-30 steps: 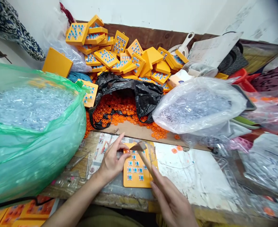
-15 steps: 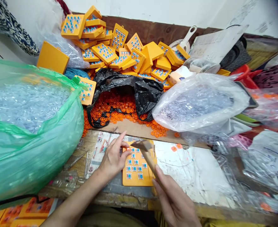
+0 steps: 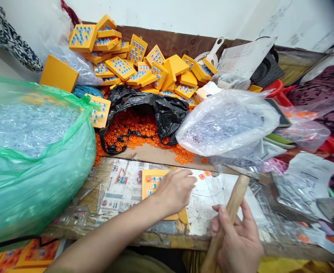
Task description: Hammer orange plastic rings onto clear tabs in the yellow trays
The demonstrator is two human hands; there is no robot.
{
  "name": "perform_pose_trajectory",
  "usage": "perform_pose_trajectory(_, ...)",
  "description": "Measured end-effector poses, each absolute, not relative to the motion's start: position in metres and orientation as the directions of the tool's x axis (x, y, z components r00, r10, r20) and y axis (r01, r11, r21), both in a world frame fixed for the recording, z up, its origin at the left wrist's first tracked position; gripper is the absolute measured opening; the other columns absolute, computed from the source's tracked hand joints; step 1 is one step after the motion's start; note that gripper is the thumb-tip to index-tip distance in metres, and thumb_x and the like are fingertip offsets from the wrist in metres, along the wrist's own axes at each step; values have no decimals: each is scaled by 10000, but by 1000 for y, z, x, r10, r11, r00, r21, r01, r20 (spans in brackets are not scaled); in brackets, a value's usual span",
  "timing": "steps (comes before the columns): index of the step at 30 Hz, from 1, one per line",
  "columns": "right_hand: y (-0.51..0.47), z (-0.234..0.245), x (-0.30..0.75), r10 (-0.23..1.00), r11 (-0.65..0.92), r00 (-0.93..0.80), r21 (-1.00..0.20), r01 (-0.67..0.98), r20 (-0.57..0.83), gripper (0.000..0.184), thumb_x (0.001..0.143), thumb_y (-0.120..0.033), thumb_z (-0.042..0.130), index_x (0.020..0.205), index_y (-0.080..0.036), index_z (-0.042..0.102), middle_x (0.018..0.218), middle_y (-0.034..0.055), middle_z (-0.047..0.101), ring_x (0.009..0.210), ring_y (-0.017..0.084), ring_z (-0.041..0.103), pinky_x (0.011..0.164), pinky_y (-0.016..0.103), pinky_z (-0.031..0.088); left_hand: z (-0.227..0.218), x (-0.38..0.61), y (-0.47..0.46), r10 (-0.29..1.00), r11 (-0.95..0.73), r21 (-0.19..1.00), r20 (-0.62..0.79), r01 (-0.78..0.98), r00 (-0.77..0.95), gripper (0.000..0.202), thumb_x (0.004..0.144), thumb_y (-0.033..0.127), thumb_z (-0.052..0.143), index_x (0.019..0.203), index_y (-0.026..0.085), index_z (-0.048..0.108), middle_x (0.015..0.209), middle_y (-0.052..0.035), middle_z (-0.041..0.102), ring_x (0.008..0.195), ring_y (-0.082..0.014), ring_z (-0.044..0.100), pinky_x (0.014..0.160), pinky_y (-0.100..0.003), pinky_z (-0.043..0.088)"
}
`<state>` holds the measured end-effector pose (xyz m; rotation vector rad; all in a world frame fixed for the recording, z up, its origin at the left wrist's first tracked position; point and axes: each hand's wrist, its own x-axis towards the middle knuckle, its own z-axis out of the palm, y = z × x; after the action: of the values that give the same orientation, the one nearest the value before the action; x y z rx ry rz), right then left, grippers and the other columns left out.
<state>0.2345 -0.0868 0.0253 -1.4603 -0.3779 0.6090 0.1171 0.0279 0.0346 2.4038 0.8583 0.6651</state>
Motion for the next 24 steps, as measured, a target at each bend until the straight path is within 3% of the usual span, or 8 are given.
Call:
perform_pose_trajectory(3,-90,23,239,581,24,788,-963,-267,-204,867,626,-273,841,1392,-237,437,714,-35,681,406,58,491,358,157,395,35,176,43,653,-665,537,79,520,753,155,814,110,584,907,87,706,971,-182,694,978,-301,639,810,-407,555)
perform_pose_trajectory(7,-94,20,240,591,32,781,-962,-272,-201,832,641,-271,830,1382,-236,453,697,-36,680,399,63,488,355,167,401,33,212,53,681,-633,526,31,567,731,166,704,6,613,812,95,702,874,-174,704,921,-303,659,770,-385,560)
perform_pose_trajectory(10,-95,20,239,608,9,774,-973,-230,-177,850,652,-301,823,1402,-220,432,689,-34,674,395,65,482,349,173,401,40,192,48,683,-636,539,61,552,728,257,705,4,584,907,128,685,929,-126,711,928,-269,649,819,-376,542)
perform_pose_trajectory(13,-100,17,239,639,-103,747,-983,-149,-180,844,684,-350,800,1424,-212,418,717,-21,686,388,61,461,345,177,398,49,138,38,729,-613,558,127,560,673,324,817,53,488,1112,121,604,1001,-121,688,947,-252,623,839,-395,522)
perform_pose_trajectory(16,-108,9,236,755,-247,643,-964,99,-127,632,766,-389,725,1342,-201,545,785,8,721,426,89,524,388,199,465,48,77,30,830,-526,626,230,576,508,336,846,101,495,1176,147,540,964,-91,672,917,-232,614,822,-397,521)
perform_pose_trajectory(18,-111,5,233,872,-171,489,-929,328,12,452,818,-360,667,1242,-207,641,966,44,745,663,159,679,587,236,570,40,49,28,867,-469,654,212,593,452,349,834,110,521,1178,167,522,938,-74,664,885,-221,621,811,-392,524)
perform_pose_trajectory(20,-109,6,228,934,4,312,-881,473,172,371,863,-286,610,1229,-235,652,1155,44,703,958,212,687,798,268,567,30,36,27,889,-414,679,158,606,430,368,832,122,537,1194,176,502,946,-72,670,884,-222,633,825,-398,523)
perform_pose_trajectory(24,-100,20,219,919,233,133,-785,574,371,527,900,-127,527,1376,-349,488,1162,-6,690,974,166,682,785,225,555,16,39,28,920,-336,739,123,584,373,413,833,137,562,1235,177,477,974,-74,693,927,-234,644,851,-406,521)
